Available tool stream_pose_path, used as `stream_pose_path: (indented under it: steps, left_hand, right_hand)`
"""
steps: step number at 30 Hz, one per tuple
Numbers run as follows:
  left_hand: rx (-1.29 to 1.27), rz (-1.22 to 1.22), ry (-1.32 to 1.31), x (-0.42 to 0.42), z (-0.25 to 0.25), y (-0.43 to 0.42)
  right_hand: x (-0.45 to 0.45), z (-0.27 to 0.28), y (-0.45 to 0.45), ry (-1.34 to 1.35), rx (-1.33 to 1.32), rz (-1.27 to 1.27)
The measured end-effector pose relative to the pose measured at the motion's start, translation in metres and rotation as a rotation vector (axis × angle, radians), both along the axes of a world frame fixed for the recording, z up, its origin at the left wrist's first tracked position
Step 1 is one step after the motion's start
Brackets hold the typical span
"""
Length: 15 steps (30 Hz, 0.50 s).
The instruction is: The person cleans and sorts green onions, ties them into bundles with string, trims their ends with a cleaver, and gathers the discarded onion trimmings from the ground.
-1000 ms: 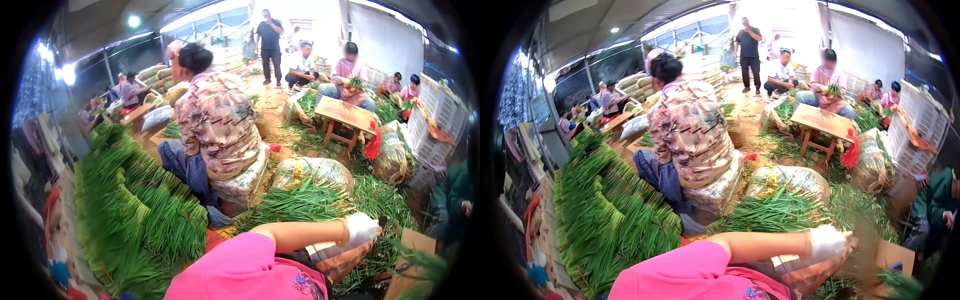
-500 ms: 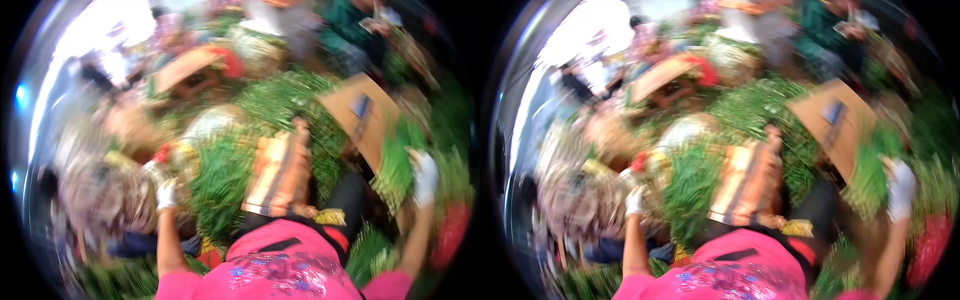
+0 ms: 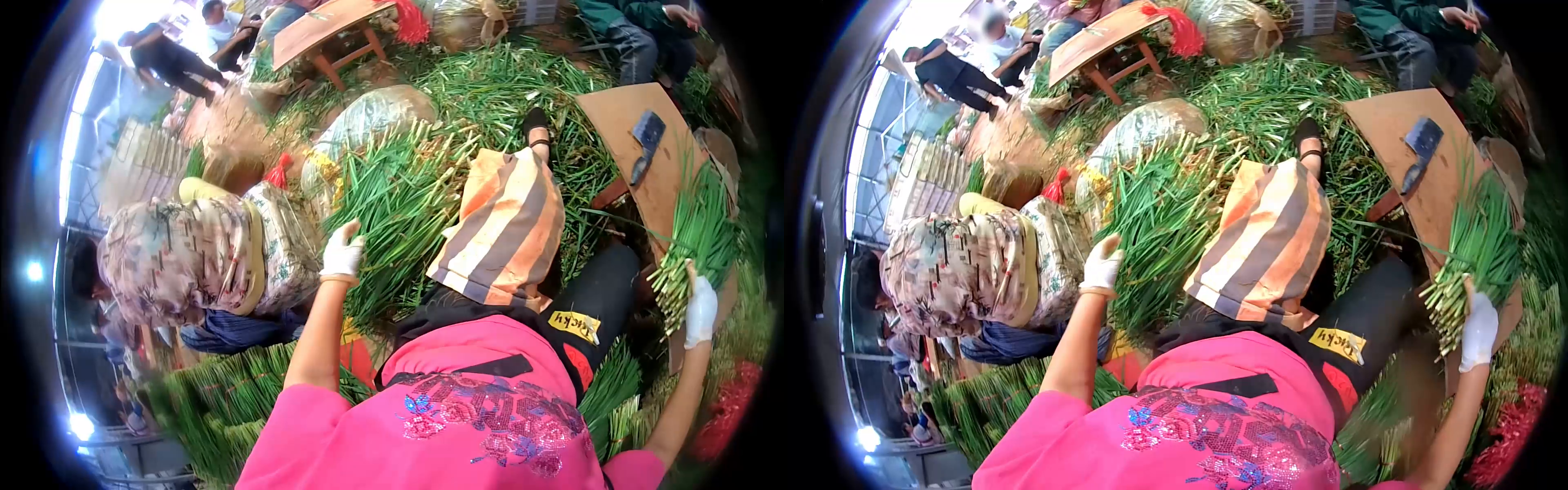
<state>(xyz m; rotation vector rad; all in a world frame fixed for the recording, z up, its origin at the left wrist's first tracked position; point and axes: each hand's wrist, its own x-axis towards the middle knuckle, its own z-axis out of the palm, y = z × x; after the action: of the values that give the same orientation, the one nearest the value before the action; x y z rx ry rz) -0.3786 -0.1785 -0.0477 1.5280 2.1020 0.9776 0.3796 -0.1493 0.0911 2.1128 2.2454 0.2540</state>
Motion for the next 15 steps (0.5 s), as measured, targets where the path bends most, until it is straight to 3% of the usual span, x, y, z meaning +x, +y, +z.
stream_pose_path:
  steps: [2, 3, 5, 6, 8, 11, 12, 15]
  left_hand:
    - [0.028, -0.109, 0.319, 0.047, 0.024, 0.018]
    - [0.056, -0.165, 0.353, 0.063, 0.021, 0.024]
    - [0.046, -0.255, 0.406, 0.093, 0.01, 0.039]
    - [0.002, -0.286, 0.423, 0.107, 0.005, 0.046]
    - [-0.246, -0.198, 0.476, 0.138, 0.004, 0.056]
    - [-0.45, -0.127, 0.496, 0.141, -0.037, 0.078]
    - [-0.513, -0.104, 0.524, 0.138, -0.045, 0.086]
    - [-0.499, -0.1, 0.503, 0.11, -0.065, 0.111]
  right_hand:
    - [-0.028, 0.015, -0.003, 0.392, 0.14, -0.079]
    - [-0.033, 0.037, -0.006, 0.366, 0.083, -0.22]
    - [-0.035, 0.048, -0.009, 0.447, 0.185, -0.269]
    - [-0.034, 0.047, -0.011, 0.552, 0.336, -0.171]
    - [-0.046, 0.053, -0.018, 0.424, 0.254, -0.155]
    - [-0.088, 0.053, -0.026, 0.608, -0.022, -0.193]
    - [-0.096, 0.048, -0.025, 0.506, 0.01, -0.053]
    - [-0.102, 0.04, -0.022, 0.412, -0.059, -0.1]
